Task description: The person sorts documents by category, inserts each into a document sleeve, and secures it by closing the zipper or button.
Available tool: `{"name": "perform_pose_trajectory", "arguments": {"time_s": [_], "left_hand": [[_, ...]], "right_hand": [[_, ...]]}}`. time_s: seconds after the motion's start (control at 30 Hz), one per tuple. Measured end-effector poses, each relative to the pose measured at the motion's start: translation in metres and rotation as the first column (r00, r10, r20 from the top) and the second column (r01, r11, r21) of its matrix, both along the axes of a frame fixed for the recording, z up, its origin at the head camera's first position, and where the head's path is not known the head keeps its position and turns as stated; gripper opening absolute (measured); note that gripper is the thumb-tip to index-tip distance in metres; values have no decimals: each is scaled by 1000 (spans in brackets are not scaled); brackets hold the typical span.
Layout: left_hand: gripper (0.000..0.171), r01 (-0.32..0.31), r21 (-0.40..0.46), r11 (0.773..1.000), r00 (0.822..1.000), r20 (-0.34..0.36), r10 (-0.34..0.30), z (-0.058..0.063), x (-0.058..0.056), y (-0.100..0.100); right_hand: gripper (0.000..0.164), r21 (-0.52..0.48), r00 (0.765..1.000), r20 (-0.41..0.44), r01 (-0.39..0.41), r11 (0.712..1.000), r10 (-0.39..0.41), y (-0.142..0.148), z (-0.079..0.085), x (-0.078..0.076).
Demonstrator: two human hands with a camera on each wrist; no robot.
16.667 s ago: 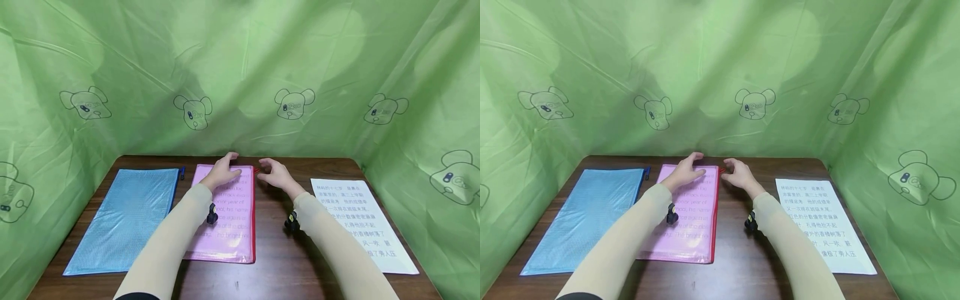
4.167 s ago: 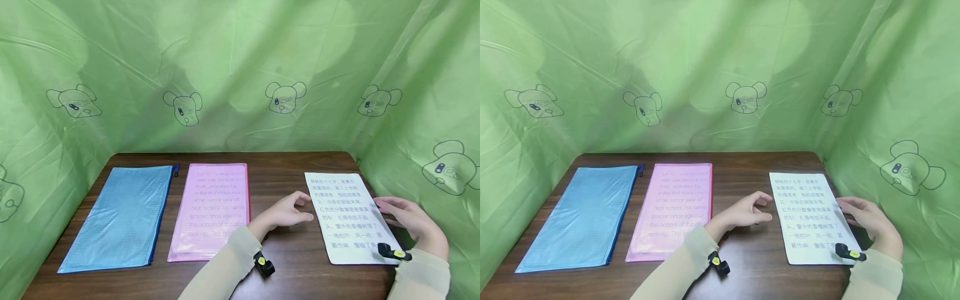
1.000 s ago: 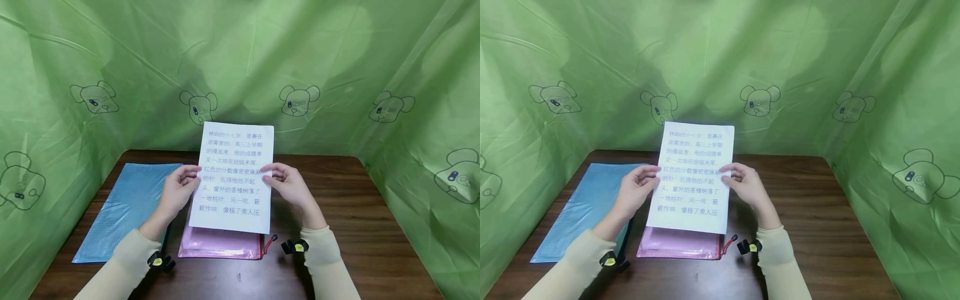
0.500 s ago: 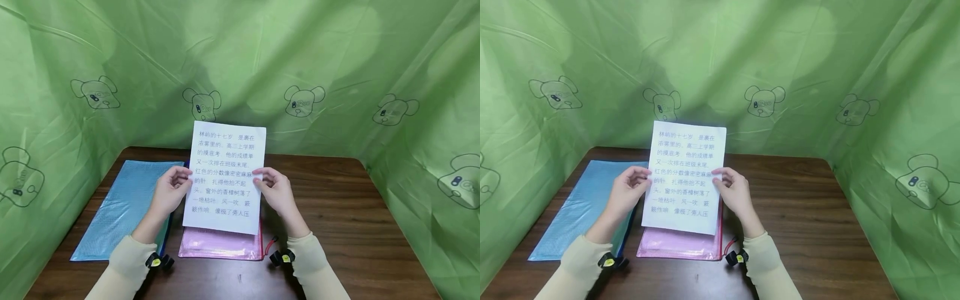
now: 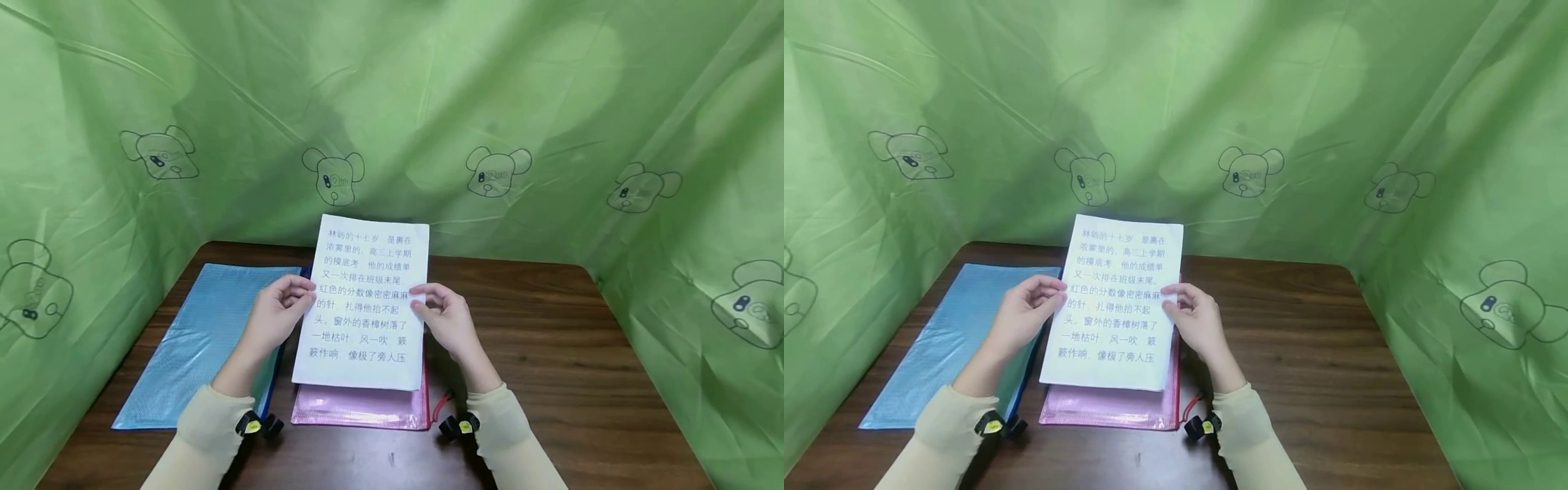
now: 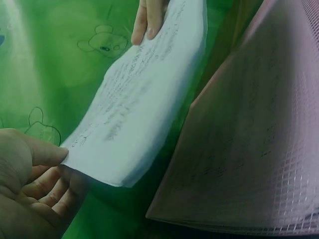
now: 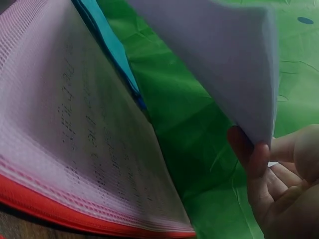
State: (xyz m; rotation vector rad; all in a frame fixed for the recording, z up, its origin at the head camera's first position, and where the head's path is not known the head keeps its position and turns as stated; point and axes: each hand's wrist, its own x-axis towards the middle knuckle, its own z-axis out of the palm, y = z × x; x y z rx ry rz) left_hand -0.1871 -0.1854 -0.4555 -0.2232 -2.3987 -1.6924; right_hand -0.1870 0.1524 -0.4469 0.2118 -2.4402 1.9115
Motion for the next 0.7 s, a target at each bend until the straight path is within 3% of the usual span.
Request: {"name": "perform_pose_trajectory", "arguments": {"time_s": [0.27,0.37,0.6,0.7], "left_hand": [[15,-34,-82,996,999,11,35,1,4,-1],[16,-23,-69,997,1000,10,24,1,4,-1],[25,111,79,991,993,41,-114,2,1,-10],[28,154,66,986,986,56,-158,2,-2,-18]], "right_hand": [[19,-42,1000,-17,-1,999,0,-2,1,0],[19,-48,1000,-21,15,999,-16,-2,0,-1],[20,-53,1000,8,17,998,-17,3,2,-1],[21,-55,1000,28,8,998,-7,6,3,-1]]}}
